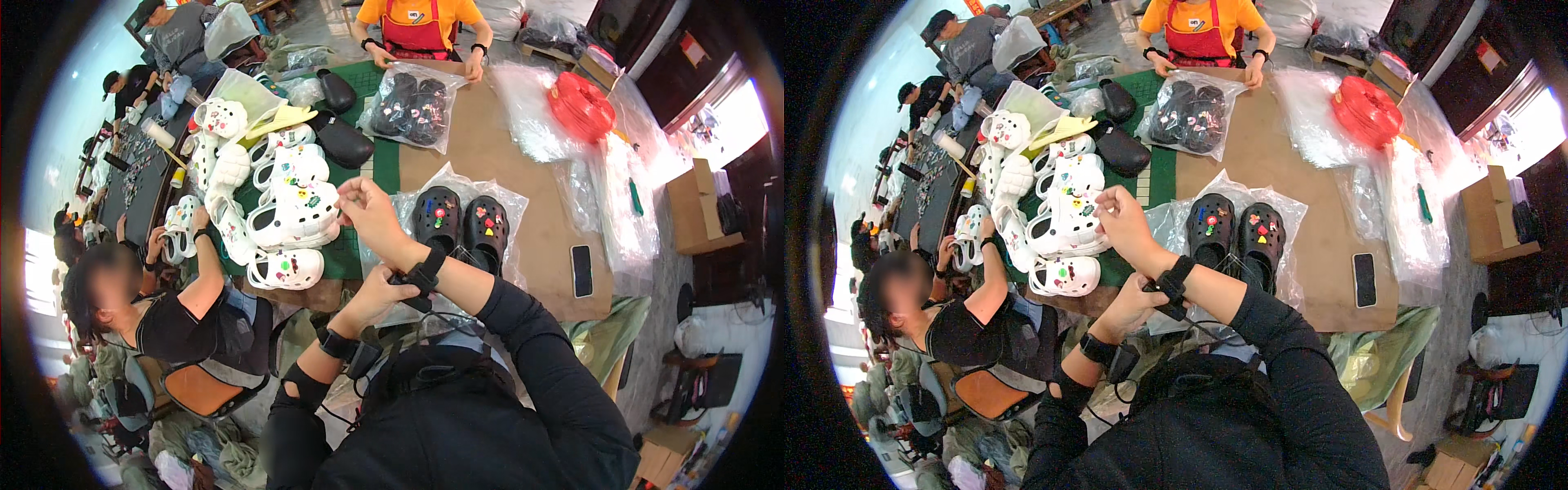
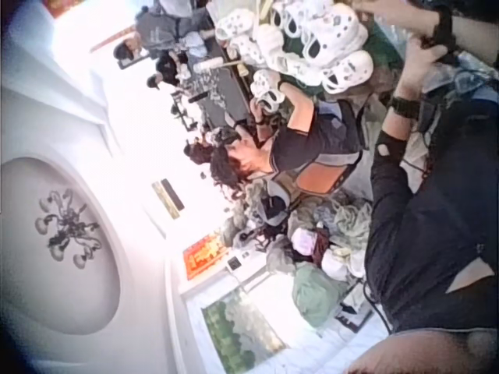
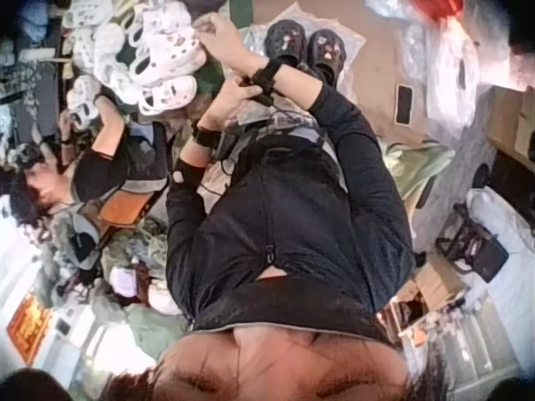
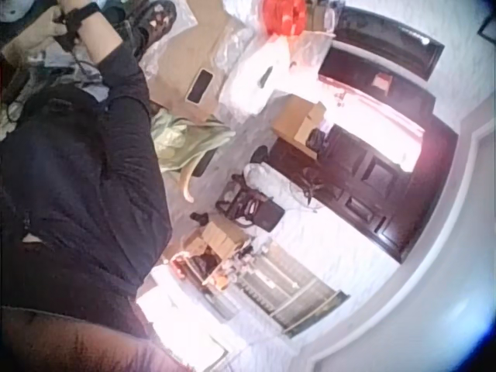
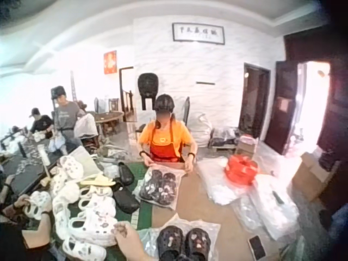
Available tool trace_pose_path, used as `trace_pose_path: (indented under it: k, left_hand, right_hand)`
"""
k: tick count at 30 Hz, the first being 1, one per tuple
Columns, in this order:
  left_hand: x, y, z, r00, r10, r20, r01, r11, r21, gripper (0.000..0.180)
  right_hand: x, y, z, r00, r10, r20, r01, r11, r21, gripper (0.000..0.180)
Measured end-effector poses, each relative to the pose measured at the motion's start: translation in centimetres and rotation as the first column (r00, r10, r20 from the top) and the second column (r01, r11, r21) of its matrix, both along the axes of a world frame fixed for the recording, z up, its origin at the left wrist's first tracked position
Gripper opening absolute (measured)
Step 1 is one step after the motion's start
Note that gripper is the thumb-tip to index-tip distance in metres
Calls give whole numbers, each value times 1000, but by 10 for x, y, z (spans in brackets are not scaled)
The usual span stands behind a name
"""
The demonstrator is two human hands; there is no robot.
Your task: Packing decorated clog-style shoes into plastic bags.
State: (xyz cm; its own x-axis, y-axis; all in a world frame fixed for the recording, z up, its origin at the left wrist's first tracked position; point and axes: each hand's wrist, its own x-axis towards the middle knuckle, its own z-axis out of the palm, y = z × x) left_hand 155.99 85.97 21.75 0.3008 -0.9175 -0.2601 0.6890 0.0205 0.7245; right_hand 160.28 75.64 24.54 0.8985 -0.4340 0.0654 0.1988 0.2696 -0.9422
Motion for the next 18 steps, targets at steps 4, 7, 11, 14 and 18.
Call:
trace_pose_path:
  k: [4,7,11,14,18]
  left_hand:
    - [6,1,2,992,-102,75,97,993,74,37]
    - [3,0,-1,985,-154,78,147,985,91,41]
    - [-7,-1,3,932,-112,344,61,986,158,36]
    - [-7,-3,17,842,-192,505,80,969,236,31]
    - [-7,-9,32,768,-224,600,26,947,320,29]
  right_hand:
    - [-9,-4,-2,985,134,-109,-107,968,227,16]
    - [-9,-5,3,996,31,-87,-27,999,47,15]
    - [-11,-6,15,996,42,-82,-28,986,164,15]
    - [-12,-12,13,996,74,-59,-45,920,390,13]
    - [-13,-22,-1,987,155,-39,-78,681,729,10]
